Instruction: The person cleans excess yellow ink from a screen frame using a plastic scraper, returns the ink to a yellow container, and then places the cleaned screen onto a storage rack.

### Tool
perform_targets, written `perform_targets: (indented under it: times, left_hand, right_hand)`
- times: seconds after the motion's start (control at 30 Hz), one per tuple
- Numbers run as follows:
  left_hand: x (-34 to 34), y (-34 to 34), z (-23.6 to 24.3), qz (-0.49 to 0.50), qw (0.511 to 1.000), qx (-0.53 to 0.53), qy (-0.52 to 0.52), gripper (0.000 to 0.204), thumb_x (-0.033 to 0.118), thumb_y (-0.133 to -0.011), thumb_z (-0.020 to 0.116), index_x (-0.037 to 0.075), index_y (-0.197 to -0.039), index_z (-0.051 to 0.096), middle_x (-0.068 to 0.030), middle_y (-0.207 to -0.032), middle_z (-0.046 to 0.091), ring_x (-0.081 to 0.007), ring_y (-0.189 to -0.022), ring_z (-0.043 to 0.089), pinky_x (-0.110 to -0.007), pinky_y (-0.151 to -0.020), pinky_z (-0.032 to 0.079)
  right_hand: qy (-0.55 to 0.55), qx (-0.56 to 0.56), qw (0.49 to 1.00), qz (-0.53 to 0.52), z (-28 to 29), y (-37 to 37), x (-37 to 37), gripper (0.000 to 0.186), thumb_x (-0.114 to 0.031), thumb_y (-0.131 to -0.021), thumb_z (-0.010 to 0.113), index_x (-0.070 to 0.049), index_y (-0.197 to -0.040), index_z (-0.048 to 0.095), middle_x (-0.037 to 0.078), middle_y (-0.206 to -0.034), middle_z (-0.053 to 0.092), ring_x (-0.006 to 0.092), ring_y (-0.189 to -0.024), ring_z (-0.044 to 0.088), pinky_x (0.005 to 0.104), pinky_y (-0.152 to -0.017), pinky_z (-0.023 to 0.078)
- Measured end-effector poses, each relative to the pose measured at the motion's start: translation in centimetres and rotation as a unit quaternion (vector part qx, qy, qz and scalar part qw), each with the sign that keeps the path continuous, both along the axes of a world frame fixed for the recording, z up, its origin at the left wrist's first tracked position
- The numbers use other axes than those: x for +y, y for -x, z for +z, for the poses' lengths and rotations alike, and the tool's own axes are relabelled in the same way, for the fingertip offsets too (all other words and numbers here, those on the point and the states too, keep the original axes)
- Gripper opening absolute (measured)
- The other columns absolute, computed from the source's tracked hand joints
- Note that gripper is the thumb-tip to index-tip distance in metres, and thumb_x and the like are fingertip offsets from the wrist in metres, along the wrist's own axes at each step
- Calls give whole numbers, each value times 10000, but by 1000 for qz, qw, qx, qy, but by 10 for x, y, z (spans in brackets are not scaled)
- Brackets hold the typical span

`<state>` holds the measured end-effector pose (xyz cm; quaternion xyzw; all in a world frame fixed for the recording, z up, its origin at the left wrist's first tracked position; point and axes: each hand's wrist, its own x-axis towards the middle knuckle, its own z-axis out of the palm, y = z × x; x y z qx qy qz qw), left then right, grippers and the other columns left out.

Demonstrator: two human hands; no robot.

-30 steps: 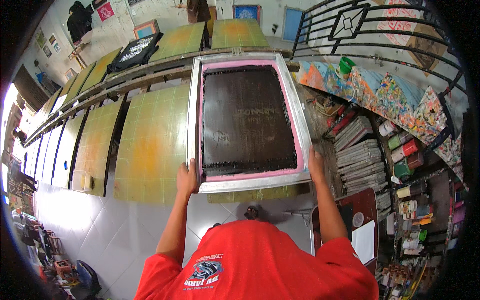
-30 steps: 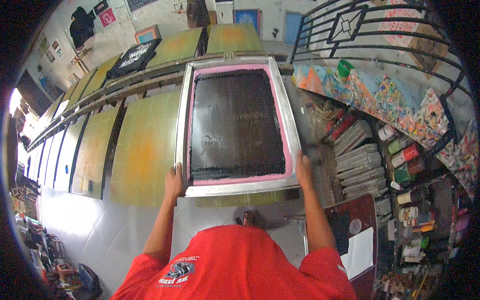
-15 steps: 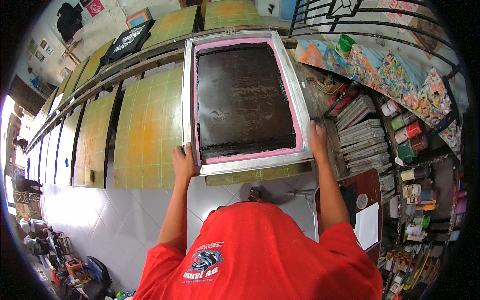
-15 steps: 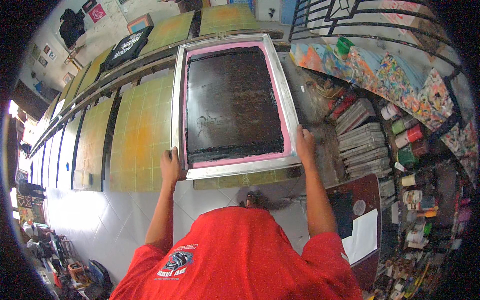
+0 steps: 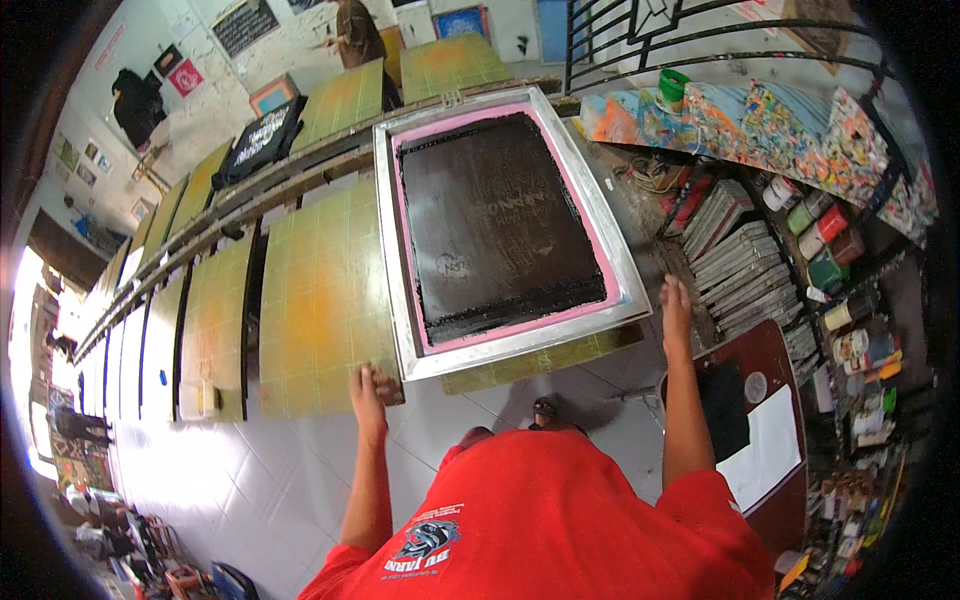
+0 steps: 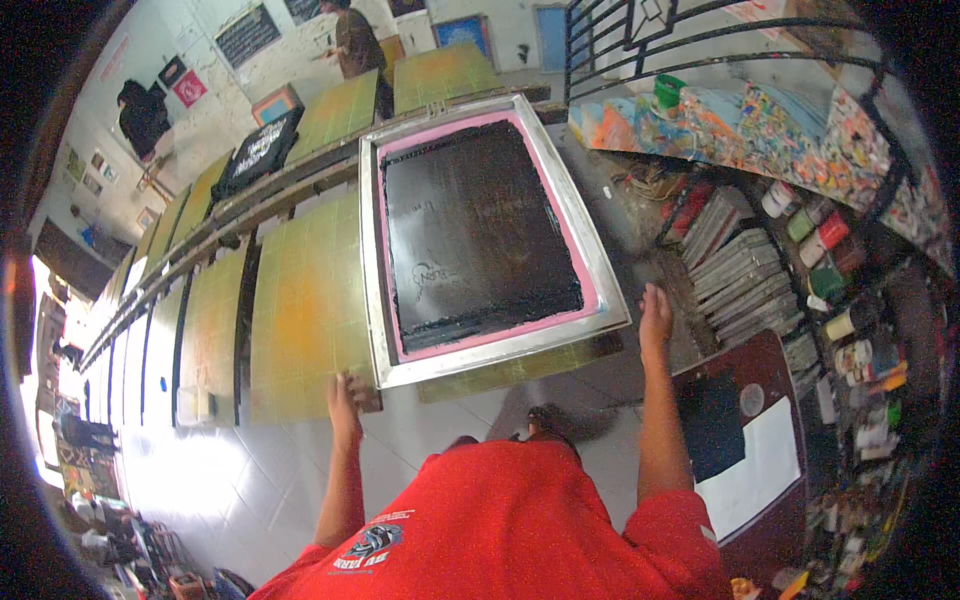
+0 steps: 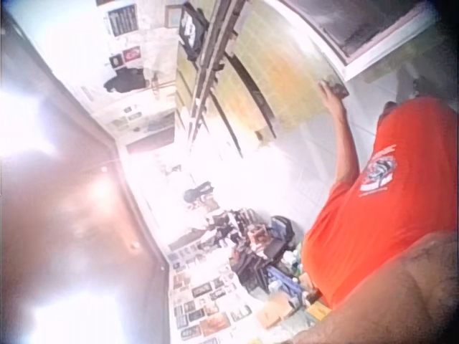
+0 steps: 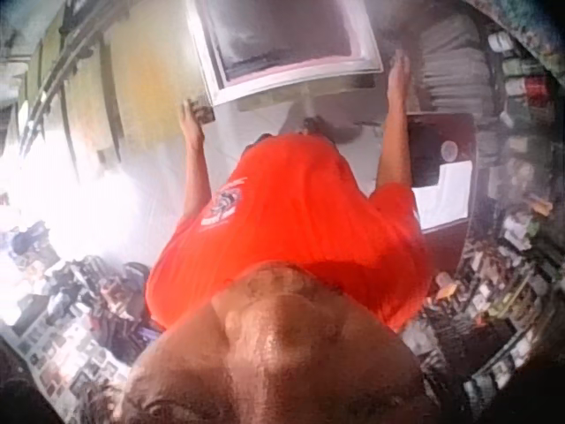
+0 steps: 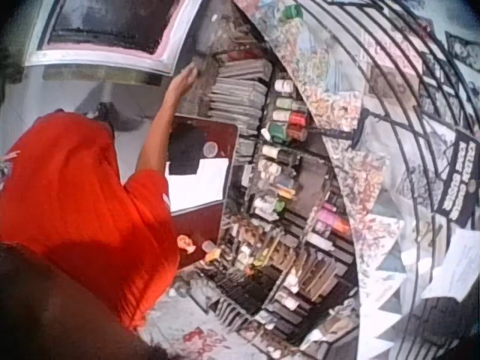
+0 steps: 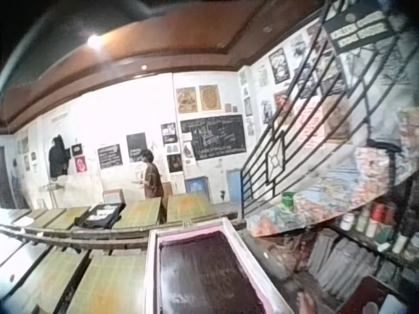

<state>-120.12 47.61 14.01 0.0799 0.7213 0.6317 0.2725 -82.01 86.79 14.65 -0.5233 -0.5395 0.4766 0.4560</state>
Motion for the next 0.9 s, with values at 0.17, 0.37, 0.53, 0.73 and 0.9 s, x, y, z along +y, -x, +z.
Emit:
perform_targets:
  times: [0.17,0.37,0.53,0.73,0.9]
  left_hand:
    - [-43,-56,-31,-39,998,43,-38,179,182,-906,529,29,-985,479,-65,-847,565,-134,-690,564,-264,-593,460]
    - [-37,-81,-23,-413,904,108,-11,179,181,-866,574,2,-861,566,-71,-694,562,-153,-644,551,-267,-592,442]
    - [-22,-141,12,-634,713,296,-51,312,294,-862,575,6,-979,599,-156,-913,607,-274,-843,594,-368,-760,457]
    - [-76,-260,39,-838,310,440,-91,881,511,-849,478,-53,-1392,74,-271,-1449,75,-374,-1360,69,-452,-1095,101]
    - [-120,-313,49,-947,143,194,-211,1022,586,-829,449,-95,-1366,-93,-287,-1443,-133,-384,-1357,-118,-446,-1099,-13]
  right_hand:
    - [72,89,993,-8,-30,-25,-144,345,-341,-930,457,-52,-1093,552,48,-1008,558,147,-876,520,294,-849,399]
    - [278,139,949,-60,-94,2,-358,439,-447,-906,460,-56,-1061,585,18,-836,586,112,-724,536,249,-622,407]
    - [337,308,889,41,-36,29,-446,453,-438,-904,428,-62,-1126,545,68,-1023,590,174,-906,566,303,-760,446]
    - [319,538,764,-159,-5,1,-478,720,-637,-883,259,-78,-1323,365,181,-1250,469,301,-1138,468,454,-893,393]
    - [171,597,739,-261,-5,-67,-559,791,-670,-866,207,-71,-1378,279,215,-1368,346,322,-1254,359,471,-1003,303]
